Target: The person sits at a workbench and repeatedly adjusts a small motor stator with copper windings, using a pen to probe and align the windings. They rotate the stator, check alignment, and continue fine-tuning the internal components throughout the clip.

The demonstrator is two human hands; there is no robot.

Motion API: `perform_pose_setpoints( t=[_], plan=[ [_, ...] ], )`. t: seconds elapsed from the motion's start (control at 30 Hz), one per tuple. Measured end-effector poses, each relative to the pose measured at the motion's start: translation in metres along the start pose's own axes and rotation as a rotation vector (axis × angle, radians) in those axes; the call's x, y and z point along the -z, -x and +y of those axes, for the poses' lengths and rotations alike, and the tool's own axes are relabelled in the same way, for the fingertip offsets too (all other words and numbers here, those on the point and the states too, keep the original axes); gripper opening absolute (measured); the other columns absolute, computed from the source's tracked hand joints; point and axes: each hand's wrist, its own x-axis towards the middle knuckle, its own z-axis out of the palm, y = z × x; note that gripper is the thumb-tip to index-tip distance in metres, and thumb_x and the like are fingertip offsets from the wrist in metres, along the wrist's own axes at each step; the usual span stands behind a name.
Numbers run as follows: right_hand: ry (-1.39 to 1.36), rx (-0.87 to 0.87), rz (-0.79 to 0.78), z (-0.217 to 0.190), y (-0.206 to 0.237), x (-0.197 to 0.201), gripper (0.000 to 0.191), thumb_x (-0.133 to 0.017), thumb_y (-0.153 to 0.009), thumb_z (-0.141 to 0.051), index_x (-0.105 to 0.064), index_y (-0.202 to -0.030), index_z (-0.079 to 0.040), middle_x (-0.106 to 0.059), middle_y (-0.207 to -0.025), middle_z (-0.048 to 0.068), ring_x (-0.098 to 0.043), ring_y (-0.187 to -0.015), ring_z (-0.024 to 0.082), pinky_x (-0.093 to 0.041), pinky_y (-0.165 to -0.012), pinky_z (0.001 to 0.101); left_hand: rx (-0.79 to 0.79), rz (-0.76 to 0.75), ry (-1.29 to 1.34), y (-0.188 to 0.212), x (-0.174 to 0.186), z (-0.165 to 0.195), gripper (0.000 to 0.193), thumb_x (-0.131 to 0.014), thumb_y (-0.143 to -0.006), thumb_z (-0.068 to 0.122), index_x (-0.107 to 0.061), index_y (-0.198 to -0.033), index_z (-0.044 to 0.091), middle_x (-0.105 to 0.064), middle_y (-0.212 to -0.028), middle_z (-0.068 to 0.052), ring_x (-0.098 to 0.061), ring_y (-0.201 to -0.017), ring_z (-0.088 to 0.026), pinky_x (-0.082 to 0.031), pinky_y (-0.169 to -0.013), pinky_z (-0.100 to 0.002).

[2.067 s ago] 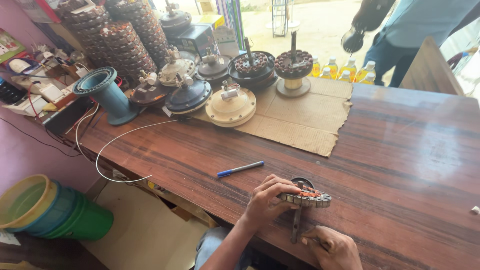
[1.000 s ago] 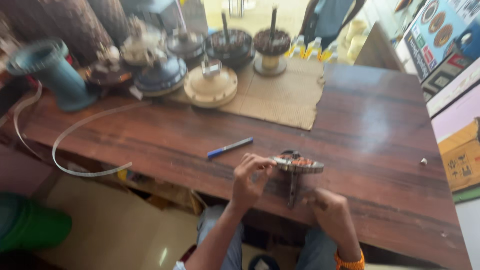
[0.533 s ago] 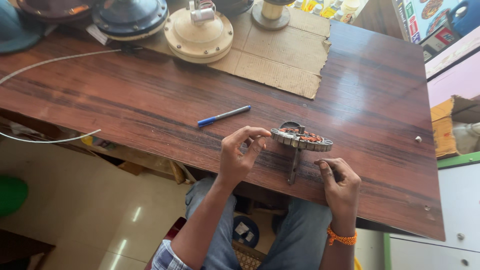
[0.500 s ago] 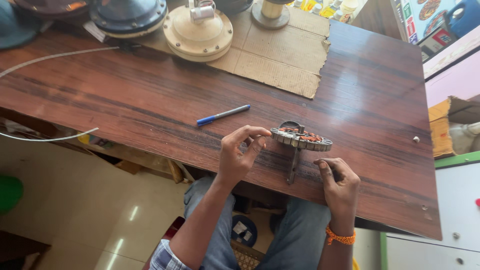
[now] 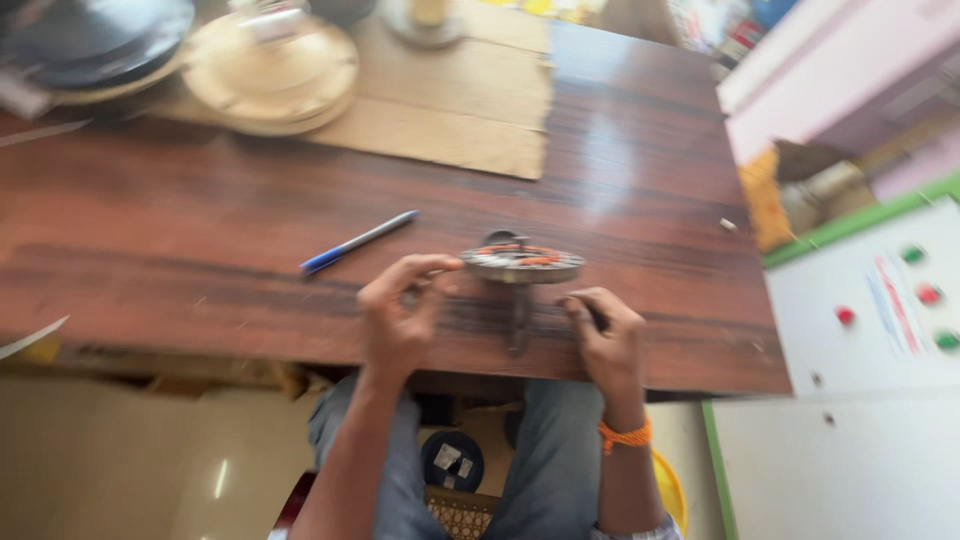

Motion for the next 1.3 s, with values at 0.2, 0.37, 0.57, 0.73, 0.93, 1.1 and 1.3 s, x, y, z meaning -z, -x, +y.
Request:
perform_pose_setpoints(
  t=[0.2,0.37,0.57,0.73,0.93,1.1,1.3],
  plan=[
    [-0.025,-0.084,-0.007,0.001,-0.004,0.016,0.014,-0.070,-0.096,-0.015,-0.078,-0.097,-0.002,-0.076,-0.086,0.006,-0.067,-0.074,0.012,-0.053,-0.067,0.0279,0.124,0.005,0.033,-0.001,-0.015,0.000,0.014,-0.065,-0.099,0.001,-0.074,-0.110,0.005,-0.071,-0.089,-0.001,-0.065,-0.078,-0.006,-0.048,-0.066,-0.021],
    [-0.035,-0.013,-0.007,-0.005,-0.002,0.015,0.015,-0.069,-0.098,-0.014,-0.076,-0.098,-0.001,-0.075,-0.087,0.006,-0.067,-0.078,0.011,-0.052,-0.071,0.0273,0.091,0.009,0.031,0.001,-0.014,0.002,0.014,-0.064,-0.099,0.001,-0.073,-0.109,0.004,-0.072,-0.094,-0.001,-0.065,-0.081,-0.005,-0.048,-0.067,-0.021],
    [-0.052,-0.028,-0.011,-0.002,0.004,0.017,0.015,-0.069,-0.099,-0.014,-0.076,-0.099,-0.001,-0.074,-0.087,0.007,-0.064,-0.076,0.011,-0.050,-0.069,0.0276,-0.015,-0.047,0.016,0.003,-0.014,0.009,0.011,-0.067,-0.099,0.003,-0.073,-0.108,0.004,-0.073,-0.093,-0.002,-0.068,-0.081,-0.008,-0.049,-0.067,-0.023],
    [-0.192,-0.144,-0.016,-0.006,0.003,0.021,0.016,-0.068,-0.101,-0.015,-0.078,-0.100,-0.002,-0.071,-0.088,0.002,-0.060,-0.078,0.010,-0.048,-0.069,0.0272,-0.101,-0.112,-0.021,0.006,-0.016,0.015,0.011,-0.068,-0.098,0.005,-0.073,-0.107,0.007,-0.074,-0.090,-0.002,-0.071,-0.081,-0.009,-0.052,-0.067,-0.024],
    [-0.402,-0.237,0.034,-0.037,0.016,0.001,0.015,-0.068,-0.097,-0.013,-0.075,-0.109,-0.006,-0.064,-0.108,-0.001,-0.058,-0.087,0.007,-0.049,-0.077,0.0255,-0.237,-0.308,-0.084,0.010,-0.023,0.025,0.017,-0.072,-0.093,0.002,-0.073,-0.109,0.010,-0.072,-0.094,-0.004,-0.071,-0.080,-0.014,-0.059,-0.068,-0.029],
    [-0.219,-0.099,0.156,-0.061,0.020,-0.018,0.016,-0.075,-0.089,-0.009,-0.076,-0.104,-0.005,-0.062,-0.112,0.003,-0.059,-0.098,0.016,-0.048,-0.077,0.0303,-0.357,-0.324,-0.439,0.017,-0.033,0.045,0.044,-0.069,-0.083,0.000,-0.075,-0.122,0.021,-0.068,-0.089,-0.004,-0.069,-0.084,-0.021,-0.058,-0.078,-0.037],
    [-0.067,0.063,0.171,-0.049,0.033,-0.019,0.011,-0.072,-0.093,-0.009,-0.072,-0.101,-0.001,-0.068,-0.109,0.005,-0.061,-0.105,0.021,-0.049,-0.089,0.0347,-0.459,-0.261,-0.696,0.020,-0.046,0.049,0.049,-0.070,-0.084,0.006,-0.071,-0.130,0.022,-0.071,-0.096,-0.003,-0.069,-0.086,-0.022,-0.056,-0.077,-0.039]
  ],
)
